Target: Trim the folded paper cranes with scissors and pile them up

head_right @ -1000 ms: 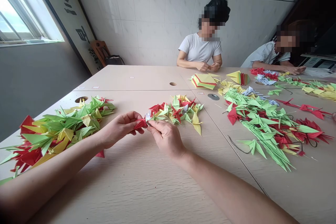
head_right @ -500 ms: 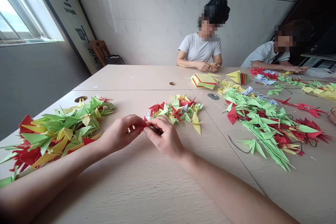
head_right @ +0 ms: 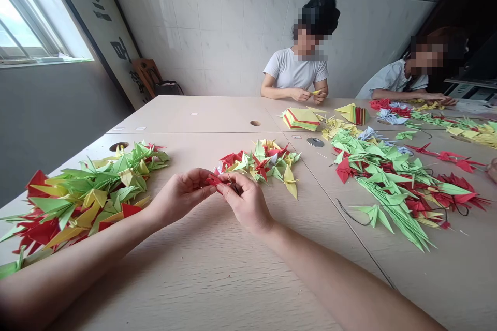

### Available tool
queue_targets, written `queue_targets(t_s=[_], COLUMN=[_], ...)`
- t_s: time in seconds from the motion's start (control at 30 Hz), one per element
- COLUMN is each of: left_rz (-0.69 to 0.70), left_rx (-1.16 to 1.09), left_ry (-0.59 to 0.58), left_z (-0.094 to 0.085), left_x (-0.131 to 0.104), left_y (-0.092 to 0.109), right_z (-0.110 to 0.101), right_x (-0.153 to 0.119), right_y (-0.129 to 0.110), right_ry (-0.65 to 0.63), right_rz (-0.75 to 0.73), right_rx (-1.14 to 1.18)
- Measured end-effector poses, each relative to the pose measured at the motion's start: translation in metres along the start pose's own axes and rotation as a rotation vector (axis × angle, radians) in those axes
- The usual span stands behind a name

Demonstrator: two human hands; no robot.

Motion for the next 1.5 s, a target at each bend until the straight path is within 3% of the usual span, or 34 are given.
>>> queue_targets(t_s=[0.1,0.23,0.4,0.6,0.93,1.5], left_rz=[-0.039,-0.044,-0.025,-0.096,-0.141,-0.117], left_rx=[-0.035,0.081,0.191,0.192,0.196,0.235], left_ry=[0.044,0.116,0.093,0.154,0.159,0.188], left_z=[0.001,0.0,-0.002,-0.007,-0.007,-0.006], left_x=[0.0,-0.001,-0.001,0.0,0.0,-0.001], left_y=[-0.001,0.0,0.004,0.003,-0.002,0.004], right_z=[0.001,0.0,0.0,0.004,0.001,-0.001], right_x=[0.0,0.001,0.0,-0.006,-0.005,-0.002], right_y=[-0.002,-0.002,-0.004,-0.01,-0.008,-0.006], right_ry=[-0.018,-0.018,-0.028,-0.014,-0.065,-0.059], right_rz=[-0.019,-0.089,-0.163,-0.182,-0.367,-0.342], right_rx=[-0.063,-0.157,-0.224,-0.27,-0.427,-0.479])
Point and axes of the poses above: each hand's wrist, its own x-axis towards the middle knuckle, its own z-axis out of the palm, y = z × x, the point moved 1 cm from there along x, towards the middle knuckle, and after that the axes turned 14 degrees about x, right-handed, at the moved point
